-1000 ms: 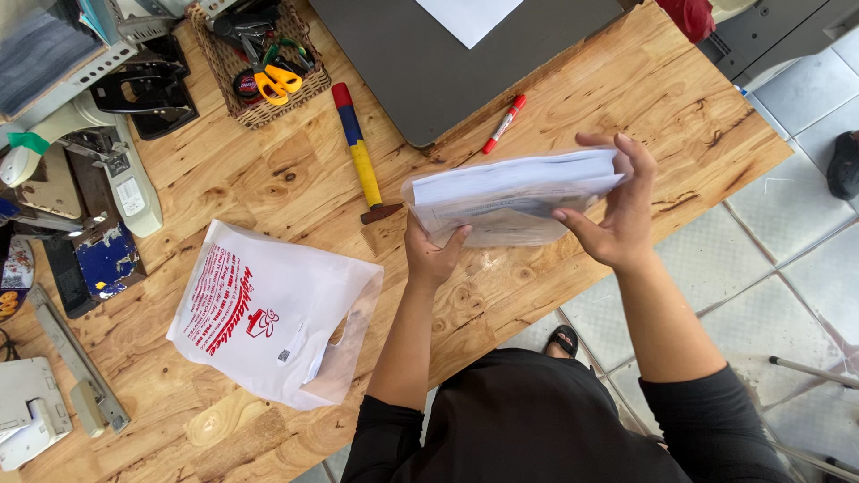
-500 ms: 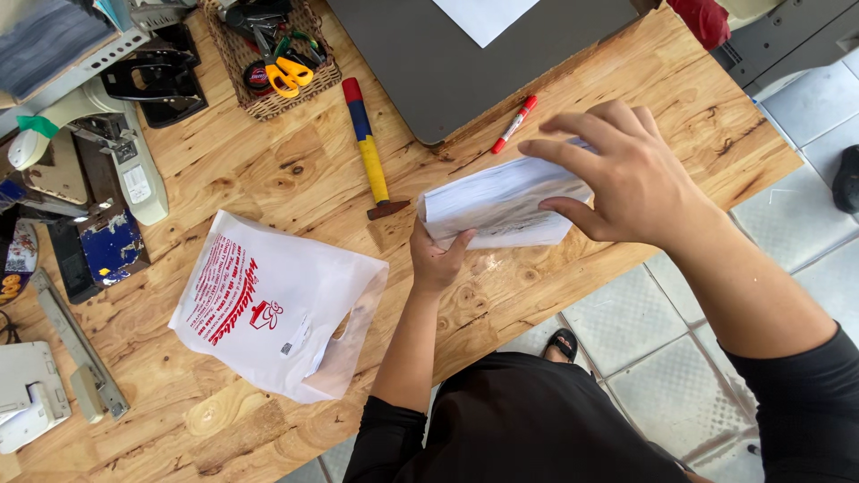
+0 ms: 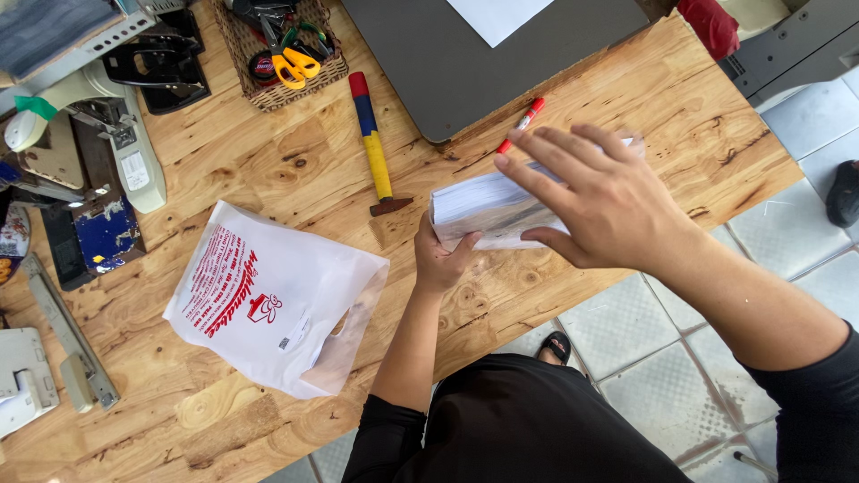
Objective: The person aligns a stack of printed documents on a wooden table, then places them into a clear plastic sleeve. The person smooths the sleeve and sets the packaged documents on the table.
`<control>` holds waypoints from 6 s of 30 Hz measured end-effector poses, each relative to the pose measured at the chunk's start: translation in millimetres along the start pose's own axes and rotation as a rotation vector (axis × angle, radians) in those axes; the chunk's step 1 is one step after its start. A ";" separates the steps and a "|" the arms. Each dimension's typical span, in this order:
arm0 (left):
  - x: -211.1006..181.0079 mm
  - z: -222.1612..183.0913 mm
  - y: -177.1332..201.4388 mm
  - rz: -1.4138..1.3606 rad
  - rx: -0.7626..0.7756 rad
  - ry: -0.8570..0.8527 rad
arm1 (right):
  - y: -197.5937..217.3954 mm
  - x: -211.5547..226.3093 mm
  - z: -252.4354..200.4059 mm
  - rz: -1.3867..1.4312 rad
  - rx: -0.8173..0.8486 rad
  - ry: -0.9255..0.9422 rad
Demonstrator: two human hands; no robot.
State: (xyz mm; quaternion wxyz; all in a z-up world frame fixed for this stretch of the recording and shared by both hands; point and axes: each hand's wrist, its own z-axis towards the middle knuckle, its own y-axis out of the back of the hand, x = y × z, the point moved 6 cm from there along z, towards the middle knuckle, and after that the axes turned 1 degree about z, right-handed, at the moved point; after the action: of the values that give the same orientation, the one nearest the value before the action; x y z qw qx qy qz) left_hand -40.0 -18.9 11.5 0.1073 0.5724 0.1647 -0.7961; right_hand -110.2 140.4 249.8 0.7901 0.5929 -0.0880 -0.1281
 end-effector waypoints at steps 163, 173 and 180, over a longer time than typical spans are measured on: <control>65.0 12.6 -23.6 0.157 0.101 0.481 | -195.9 -39.4 -273.1 1.152 -0.101 -1.483; 16.7 -3.7 16.2 -0.090 0.164 0.139 | -234.5 -41.3 -249.9 1.145 -0.469 -1.044; 8.8 -3.6 9.7 -0.167 0.208 0.067 | -198.6 -25.4 -248.5 1.211 -0.862 -0.870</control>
State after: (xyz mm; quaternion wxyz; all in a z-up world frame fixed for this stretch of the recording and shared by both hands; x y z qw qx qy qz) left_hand -36.3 -26.3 0.7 -0.0247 0.5912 0.1316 -0.7953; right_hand -81.6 323.0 -10.4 0.7745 -0.0100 -0.6277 0.0775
